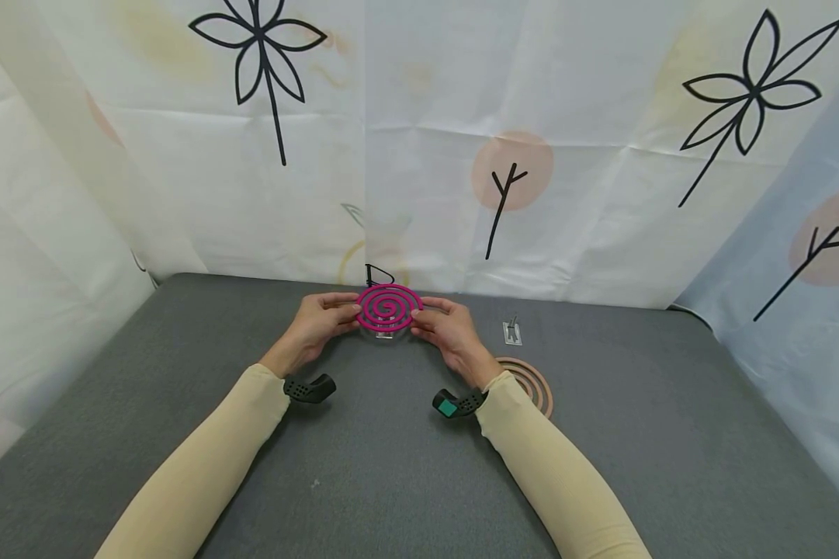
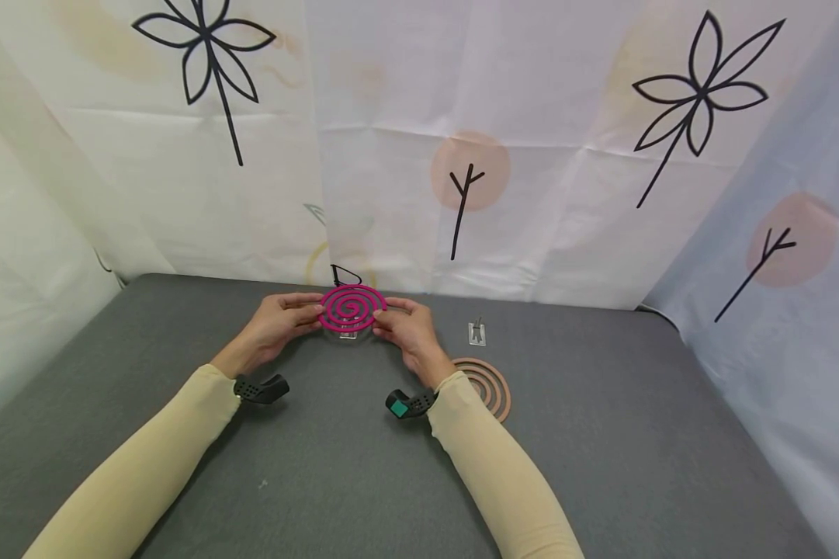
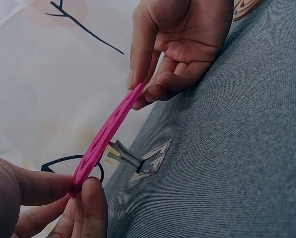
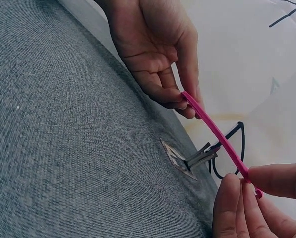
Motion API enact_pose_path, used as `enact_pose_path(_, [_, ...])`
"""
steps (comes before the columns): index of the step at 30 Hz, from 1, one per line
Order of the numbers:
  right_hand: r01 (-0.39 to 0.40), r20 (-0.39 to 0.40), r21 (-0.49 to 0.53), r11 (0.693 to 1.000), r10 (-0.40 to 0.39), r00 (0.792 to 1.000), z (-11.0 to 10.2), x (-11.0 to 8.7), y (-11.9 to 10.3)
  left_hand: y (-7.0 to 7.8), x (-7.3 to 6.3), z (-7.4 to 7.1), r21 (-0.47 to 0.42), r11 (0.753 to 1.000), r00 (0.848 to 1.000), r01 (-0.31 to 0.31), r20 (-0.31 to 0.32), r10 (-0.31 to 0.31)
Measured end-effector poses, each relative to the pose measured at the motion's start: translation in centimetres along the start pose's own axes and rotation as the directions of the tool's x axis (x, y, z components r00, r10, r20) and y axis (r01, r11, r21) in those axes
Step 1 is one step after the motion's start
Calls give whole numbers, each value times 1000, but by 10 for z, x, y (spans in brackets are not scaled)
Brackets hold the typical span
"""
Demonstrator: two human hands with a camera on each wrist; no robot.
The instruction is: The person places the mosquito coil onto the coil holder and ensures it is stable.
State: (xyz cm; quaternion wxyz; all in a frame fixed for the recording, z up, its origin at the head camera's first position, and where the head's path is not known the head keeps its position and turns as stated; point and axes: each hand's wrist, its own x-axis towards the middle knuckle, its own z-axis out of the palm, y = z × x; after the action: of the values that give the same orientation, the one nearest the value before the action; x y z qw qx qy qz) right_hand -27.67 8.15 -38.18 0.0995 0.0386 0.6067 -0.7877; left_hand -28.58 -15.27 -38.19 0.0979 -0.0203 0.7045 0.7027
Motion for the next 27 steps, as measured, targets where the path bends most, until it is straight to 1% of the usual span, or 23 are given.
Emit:
enact_pose_path(12, [-6,-11,7,1000,6,1000,-1,2,3,-1,-1,1,-5,1000,1000,8,5,-8])
enact_pose_path(21, [-9,1,-12,1000,9,1000,-1,1,1,-3,-1,0,-15,1000,1000,8,2,-8])
enact_pose_path(27, [-3,3,-28,1000,3,1000,-1,2,2,-3,-1,1,-4,1000,1000,2,-7,-2])
